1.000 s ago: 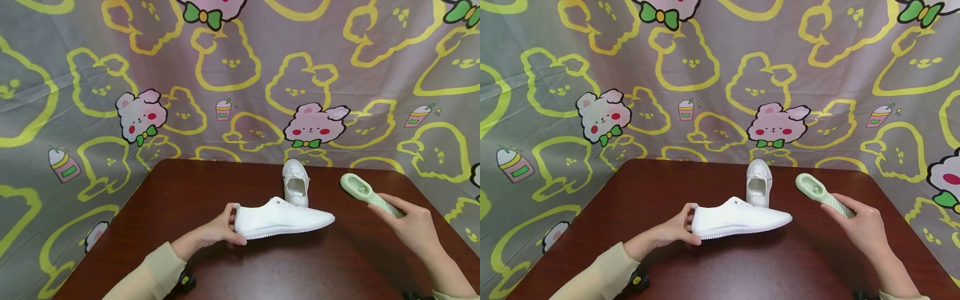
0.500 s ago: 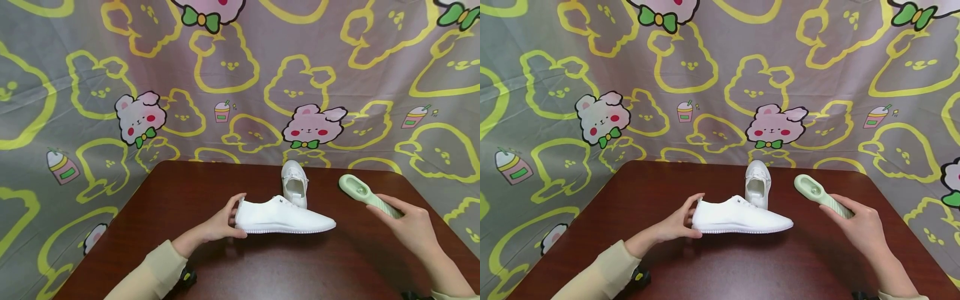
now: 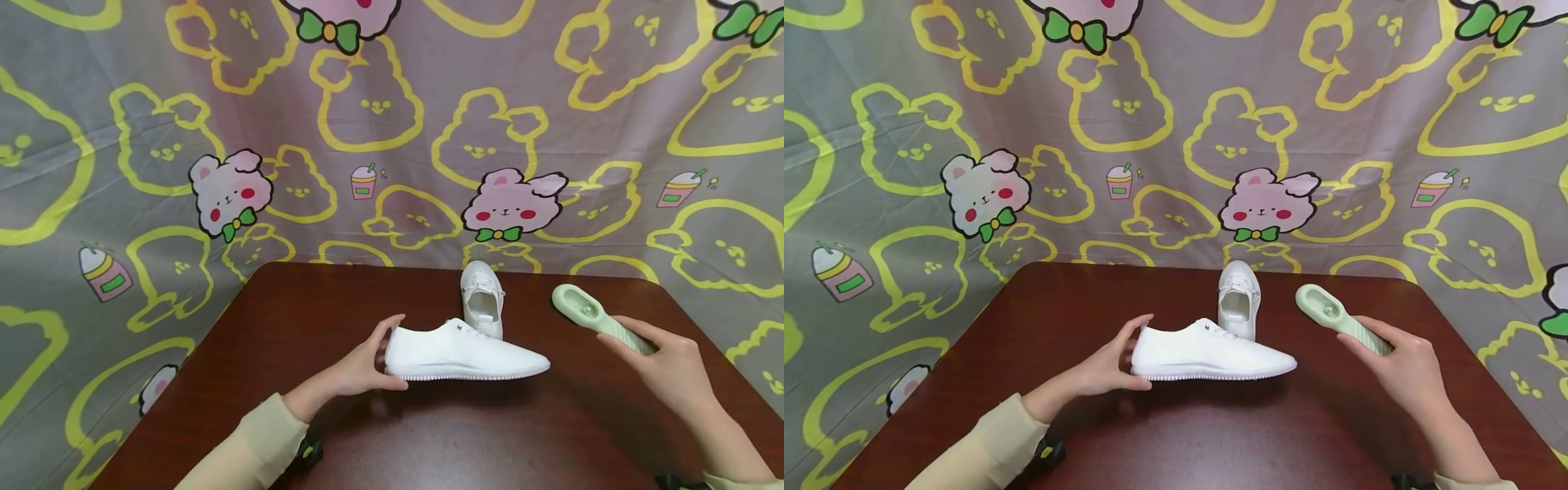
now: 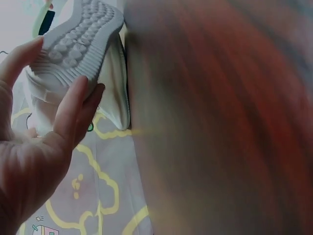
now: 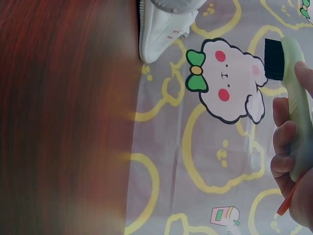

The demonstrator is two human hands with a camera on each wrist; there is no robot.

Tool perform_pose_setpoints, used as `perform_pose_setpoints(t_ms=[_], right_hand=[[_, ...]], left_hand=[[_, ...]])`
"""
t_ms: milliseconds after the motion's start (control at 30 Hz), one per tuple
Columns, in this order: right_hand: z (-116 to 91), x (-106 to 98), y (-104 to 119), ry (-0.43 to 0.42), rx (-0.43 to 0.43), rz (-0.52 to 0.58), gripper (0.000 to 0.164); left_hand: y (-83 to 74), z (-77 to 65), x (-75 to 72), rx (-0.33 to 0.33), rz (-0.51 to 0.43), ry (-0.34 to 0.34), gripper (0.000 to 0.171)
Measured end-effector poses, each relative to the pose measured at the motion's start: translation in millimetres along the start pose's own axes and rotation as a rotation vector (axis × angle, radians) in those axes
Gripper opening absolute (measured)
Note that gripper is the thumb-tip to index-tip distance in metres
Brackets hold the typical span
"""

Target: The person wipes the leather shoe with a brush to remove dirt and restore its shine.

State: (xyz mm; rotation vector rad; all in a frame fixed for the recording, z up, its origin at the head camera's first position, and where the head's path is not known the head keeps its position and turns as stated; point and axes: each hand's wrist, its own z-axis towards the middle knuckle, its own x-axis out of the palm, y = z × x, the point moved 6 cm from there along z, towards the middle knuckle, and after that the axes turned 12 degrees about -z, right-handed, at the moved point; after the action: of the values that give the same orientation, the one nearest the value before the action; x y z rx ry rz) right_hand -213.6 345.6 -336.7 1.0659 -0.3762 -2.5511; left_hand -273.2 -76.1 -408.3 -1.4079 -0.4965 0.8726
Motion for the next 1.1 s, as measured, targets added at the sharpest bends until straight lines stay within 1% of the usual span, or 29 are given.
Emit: perform_pose_setpoints(t_ms=[100, 200, 267, 433, 567, 667, 900, 967, 1100], right_hand=[[-1, 0, 0, 0.0, -0.006, -0.004, 0.036], [-1, 0, 0, 0.0, -0.009, -0.009, 0.036], [-2, 1, 0, 0.005, 0.001, -0.016, 0.036], [-3, 2, 0, 0.013, 0.013, -0.01, 0.036], [-3, 3, 1, 0.011, 0.003, 0.004, 0.036], [-4, 3, 1, 0.016, 0.003, 0.004, 0.036], [-4, 5, 5, 0.042, 0.002, 0.02, 0.036], [-4, 7, 8, 0.058, 0.004, 0.025, 0.035], [-2, 13, 19, 0.101, -0.017, 0.039, 0.033]], left_hand=[[0.0, 0.6, -1.6, 0.021, 0.088, -0.001, 0.092], [0.6, 2.9, -3.2, 0.037, 0.205, -0.026, 0.084], [1.1, 5.0, -3.9, 0.039, 0.269, -0.048, 0.082], [0.6, 7.4, -4.2, 0.049, 0.324, -0.083, 0.087], [0.4, 6.8, -4.3, 0.058, 0.344, -0.068, 0.082], [1.3, 4.8, -4.8, 0.052, 0.321, -0.038, 0.078], [5.8, 1.3, -6.3, 0.028, 0.22, 0.045, 0.079], [5.5, 1.6, -6.3, 0.031, 0.181, 0.061, 0.08], [3.4, 2.2, -6.8, 0.026, 0.113, 0.069, 0.084]])
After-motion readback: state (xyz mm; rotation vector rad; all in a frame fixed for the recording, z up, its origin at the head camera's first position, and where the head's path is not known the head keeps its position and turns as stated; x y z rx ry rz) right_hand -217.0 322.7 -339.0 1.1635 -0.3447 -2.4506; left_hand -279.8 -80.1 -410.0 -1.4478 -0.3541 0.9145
